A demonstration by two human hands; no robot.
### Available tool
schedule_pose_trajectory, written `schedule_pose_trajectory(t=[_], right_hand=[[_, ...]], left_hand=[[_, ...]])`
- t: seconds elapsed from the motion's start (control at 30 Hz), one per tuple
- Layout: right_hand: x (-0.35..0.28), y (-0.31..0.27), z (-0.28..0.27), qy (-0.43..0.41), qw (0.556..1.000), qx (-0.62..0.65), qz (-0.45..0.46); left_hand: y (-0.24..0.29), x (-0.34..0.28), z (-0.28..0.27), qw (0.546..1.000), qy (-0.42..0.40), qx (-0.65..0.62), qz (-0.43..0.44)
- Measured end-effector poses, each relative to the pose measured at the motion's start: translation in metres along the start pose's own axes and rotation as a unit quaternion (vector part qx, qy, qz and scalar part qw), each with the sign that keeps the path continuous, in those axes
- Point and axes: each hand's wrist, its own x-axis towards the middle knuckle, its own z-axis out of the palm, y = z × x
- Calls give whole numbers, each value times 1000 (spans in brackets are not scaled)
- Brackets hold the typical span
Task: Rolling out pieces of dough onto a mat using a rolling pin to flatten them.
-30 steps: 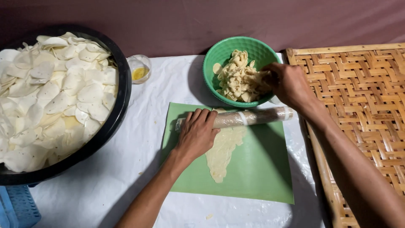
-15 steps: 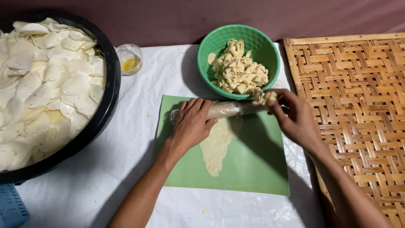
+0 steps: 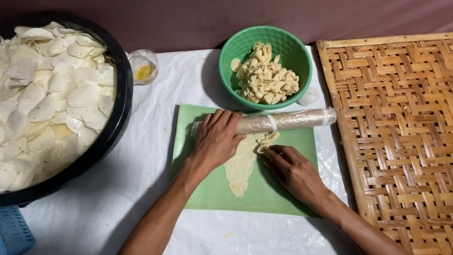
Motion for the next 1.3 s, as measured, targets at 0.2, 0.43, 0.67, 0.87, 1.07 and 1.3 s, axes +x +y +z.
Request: schedule_pose_trajectory(t=[0.2,0.43,0.67,0.87,1.07,1.3], right_hand=[[-9,5,3,17,999,-18,-20],[17,61,-1,76,993,45,74],[62,107,6,9,986,-113,125],[26,99,25,27,970,-223,92],[-3,52,3,53,983,-165,52],[4,48,-14,-83,982,-100,136]], left_hand=[[11,5,4,999,-33,-14,39],[-1,22,22,998,-8,-39,42],[-5,28,51,994,67,86,9],[9,3,60,982,137,121,41],[51,-28,17,995,77,62,34],[17,-1,44,994,76,57,-63]])
